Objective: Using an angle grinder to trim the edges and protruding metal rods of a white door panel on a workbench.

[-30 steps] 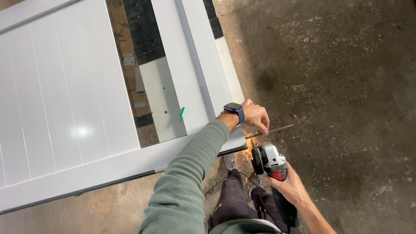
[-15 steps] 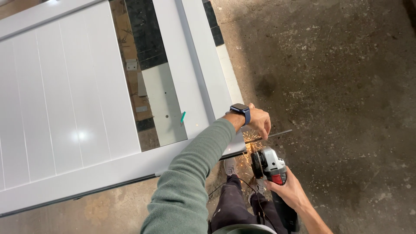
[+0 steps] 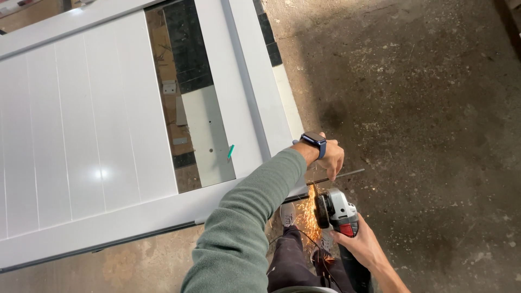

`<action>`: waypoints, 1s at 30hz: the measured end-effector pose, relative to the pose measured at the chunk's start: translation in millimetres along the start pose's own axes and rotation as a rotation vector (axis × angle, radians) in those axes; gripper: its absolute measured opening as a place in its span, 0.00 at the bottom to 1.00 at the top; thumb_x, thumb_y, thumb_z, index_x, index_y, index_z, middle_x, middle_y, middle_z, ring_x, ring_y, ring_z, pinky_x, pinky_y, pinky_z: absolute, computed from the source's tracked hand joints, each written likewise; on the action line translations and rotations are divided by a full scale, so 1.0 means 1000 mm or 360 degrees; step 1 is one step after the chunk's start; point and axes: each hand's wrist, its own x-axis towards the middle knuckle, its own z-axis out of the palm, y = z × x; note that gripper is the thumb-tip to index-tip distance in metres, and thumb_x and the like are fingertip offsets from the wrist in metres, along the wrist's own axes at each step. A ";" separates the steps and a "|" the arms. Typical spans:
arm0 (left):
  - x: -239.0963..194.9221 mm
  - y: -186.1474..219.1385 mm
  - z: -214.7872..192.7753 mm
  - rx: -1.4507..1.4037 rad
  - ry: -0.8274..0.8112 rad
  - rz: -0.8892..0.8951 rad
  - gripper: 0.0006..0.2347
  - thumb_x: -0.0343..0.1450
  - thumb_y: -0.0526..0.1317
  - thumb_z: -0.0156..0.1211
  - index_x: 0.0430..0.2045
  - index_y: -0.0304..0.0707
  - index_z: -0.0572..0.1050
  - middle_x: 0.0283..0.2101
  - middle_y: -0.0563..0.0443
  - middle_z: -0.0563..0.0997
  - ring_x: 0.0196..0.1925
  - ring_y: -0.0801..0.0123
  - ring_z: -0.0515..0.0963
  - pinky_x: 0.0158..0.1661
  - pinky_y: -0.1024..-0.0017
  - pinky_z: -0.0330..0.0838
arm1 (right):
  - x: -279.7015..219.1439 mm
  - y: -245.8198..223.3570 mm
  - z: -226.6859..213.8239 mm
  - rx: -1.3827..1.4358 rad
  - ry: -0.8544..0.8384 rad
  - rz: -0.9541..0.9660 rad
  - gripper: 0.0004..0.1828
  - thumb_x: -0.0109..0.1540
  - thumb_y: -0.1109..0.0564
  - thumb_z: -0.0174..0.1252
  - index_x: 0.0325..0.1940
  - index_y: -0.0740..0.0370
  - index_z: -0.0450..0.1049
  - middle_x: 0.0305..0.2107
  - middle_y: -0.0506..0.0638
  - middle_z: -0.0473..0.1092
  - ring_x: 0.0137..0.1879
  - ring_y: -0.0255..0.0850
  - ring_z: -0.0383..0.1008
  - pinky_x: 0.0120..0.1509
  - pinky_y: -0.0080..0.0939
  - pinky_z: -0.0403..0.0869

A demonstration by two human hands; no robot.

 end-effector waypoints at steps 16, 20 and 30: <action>0.000 0.018 -0.030 0.0110 0.0041 -0.0091 0.13 0.63 0.50 0.70 0.41 0.65 0.85 0.54 0.64 0.83 0.65 0.63 0.71 0.66 0.33 0.47 | 0.004 0.000 -0.001 -0.0099 0.0070 -0.0189 0.39 0.46 0.51 0.72 0.59 0.65 0.70 0.36 0.51 0.78 0.40 0.38 0.78 0.49 0.40 0.76; 0.013 0.049 -0.046 0.0150 0.0350 -0.0022 0.07 0.67 0.44 0.65 0.36 0.57 0.85 0.45 0.59 0.86 0.55 0.65 0.81 0.59 0.48 0.65 | 0.009 0.011 0.002 0.0019 0.0056 -0.0170 0.38 0.47 0.51 0.73 0.59 0.65 0.70 0.35 0.53 0.79 0.40 0.39 0.78 0.49 0.40 0.76; -0.067 0.266 0.082 -0.0474 0.1859 0.0644 0.11 0.75 0.45 0.48 0.42 0.45 0.77 0.43 0.52 0.80 0.43 0.66 0.81 0.47 0.64 0.77 | 0.021 0.015 0.002 -0.0050 0.0071 -0.0249 0.34 0.48 0.51 0.73 0.55 0.64 0.71 0.33 0.51 0.78 0.40 0.38 0.78 0.48 0.38 0.75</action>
